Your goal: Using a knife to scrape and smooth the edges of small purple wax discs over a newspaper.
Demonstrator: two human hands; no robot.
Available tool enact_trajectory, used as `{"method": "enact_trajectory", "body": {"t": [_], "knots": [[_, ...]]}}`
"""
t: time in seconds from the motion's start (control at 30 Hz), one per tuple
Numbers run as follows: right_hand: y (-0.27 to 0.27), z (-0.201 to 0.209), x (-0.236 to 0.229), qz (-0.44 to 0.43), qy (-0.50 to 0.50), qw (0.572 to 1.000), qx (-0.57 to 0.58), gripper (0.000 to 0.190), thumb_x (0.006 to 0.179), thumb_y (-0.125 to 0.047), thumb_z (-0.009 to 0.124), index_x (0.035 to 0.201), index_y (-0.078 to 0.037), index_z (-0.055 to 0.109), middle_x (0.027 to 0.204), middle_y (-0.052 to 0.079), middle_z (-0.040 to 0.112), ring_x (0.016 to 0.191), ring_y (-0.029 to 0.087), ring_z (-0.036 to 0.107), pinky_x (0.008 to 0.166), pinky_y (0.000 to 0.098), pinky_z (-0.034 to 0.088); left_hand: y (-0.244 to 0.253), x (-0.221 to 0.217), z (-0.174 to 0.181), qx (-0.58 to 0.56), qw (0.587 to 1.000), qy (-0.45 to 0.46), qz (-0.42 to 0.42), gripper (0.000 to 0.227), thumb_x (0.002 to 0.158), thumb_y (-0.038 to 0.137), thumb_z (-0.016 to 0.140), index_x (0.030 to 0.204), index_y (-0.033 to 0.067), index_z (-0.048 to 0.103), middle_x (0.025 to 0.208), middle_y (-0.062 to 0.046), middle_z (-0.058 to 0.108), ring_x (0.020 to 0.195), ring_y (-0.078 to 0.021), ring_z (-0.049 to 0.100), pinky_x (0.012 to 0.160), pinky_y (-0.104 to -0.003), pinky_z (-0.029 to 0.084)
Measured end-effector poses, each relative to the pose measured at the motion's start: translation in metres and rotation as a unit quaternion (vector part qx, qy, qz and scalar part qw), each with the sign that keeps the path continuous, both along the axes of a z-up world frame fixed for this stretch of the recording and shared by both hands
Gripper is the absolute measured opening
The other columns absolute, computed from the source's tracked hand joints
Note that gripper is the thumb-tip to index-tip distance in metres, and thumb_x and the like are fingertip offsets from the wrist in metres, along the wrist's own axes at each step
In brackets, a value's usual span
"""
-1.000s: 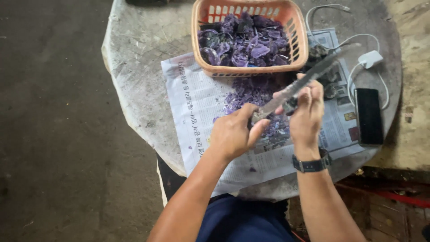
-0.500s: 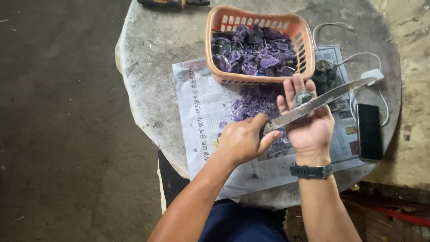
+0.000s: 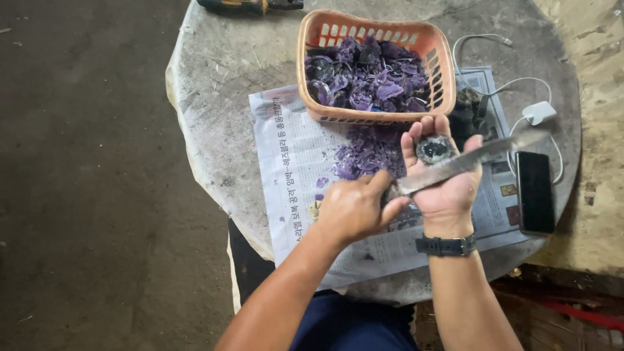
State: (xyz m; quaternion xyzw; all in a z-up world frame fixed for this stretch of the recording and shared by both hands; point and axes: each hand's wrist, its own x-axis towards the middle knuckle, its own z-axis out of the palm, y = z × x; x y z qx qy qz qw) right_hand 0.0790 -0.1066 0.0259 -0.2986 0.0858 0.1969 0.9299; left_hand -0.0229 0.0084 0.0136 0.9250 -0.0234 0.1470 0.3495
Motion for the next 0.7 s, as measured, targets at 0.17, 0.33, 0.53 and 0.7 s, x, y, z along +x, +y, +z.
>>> {"method": "enact_trajectory", "body": {"t": [0.17,0.33,0.53,0.7], "knots": [[0.001,-0.002,0.004,-0.053,0.0,0.997,-0.054,0.06,0.061,-0.06,0.046,0.085,-0.007,0.063,0.089,0.013,0.062,0.085,0.027,0.06,0.086,0.0433,0.05,-0.002,-0.002,-0.006,0.011,0.999,-0.044,0.016,0.039,0.081,0.048,0.036,0.09,0.0121,0.048,0.063,-0.012,0.056,0.05,-0.0314,0.06,0.049,-0.04,0.048],[0.006,0.003,0.001,-0.08,-0.02,0.991,-0.101,0.058,0.064,-0.059,0.044,0.082,-0.007,0.061,0.081,0.011,0.059,0.075,0.024,0.059,0.068,0.0388,0.056,-0.004,-0.002,-0.013,0.009,0.997,-0.073,0.021,0.039,0.082,0.048,0.035,0.091,0.0122,0.048,0.062,-0.011,0.054,0.048,-0.0304,0.059,0.047,-0.038,0.048],[0.014,0.015,-0.006,-0.09,-0.053,0.987,-0.121,0.053,0.068,-0.057,0.041,0.081,-0.008,0.058,0.078,0.007,0.055,0.072,0.018,0.053,0.06,0.0276,0.048,-0.004,-0.002,-0.016,-0.005,0.995,-0.091,0.027,0.039,0.082,0.049,0.035,0.092,0.0137,0.048,0.061,-0.009,0.052,0.046,-0.0297,0.057,0.046,-0.037,0.047],[0.014,0.014,-0.005,-0.097,-0.07,0.985,-0.124,0.05,0.071,-0.056,0.038,0.075,-0.009,0.056,0.075,0.005,0.05,0.069,0.016,0.052,0.059,0.0248,0.047,-0.001,0.0,-0.016,-0.023,0.998,-0.062,0.008,0.04,0.081,0.049,0.036,0.093,0.0135,0.048,0.061,-0.011,0.054,0.047,-0.0319,0.058,0.046,-0.041,0.046]]}}
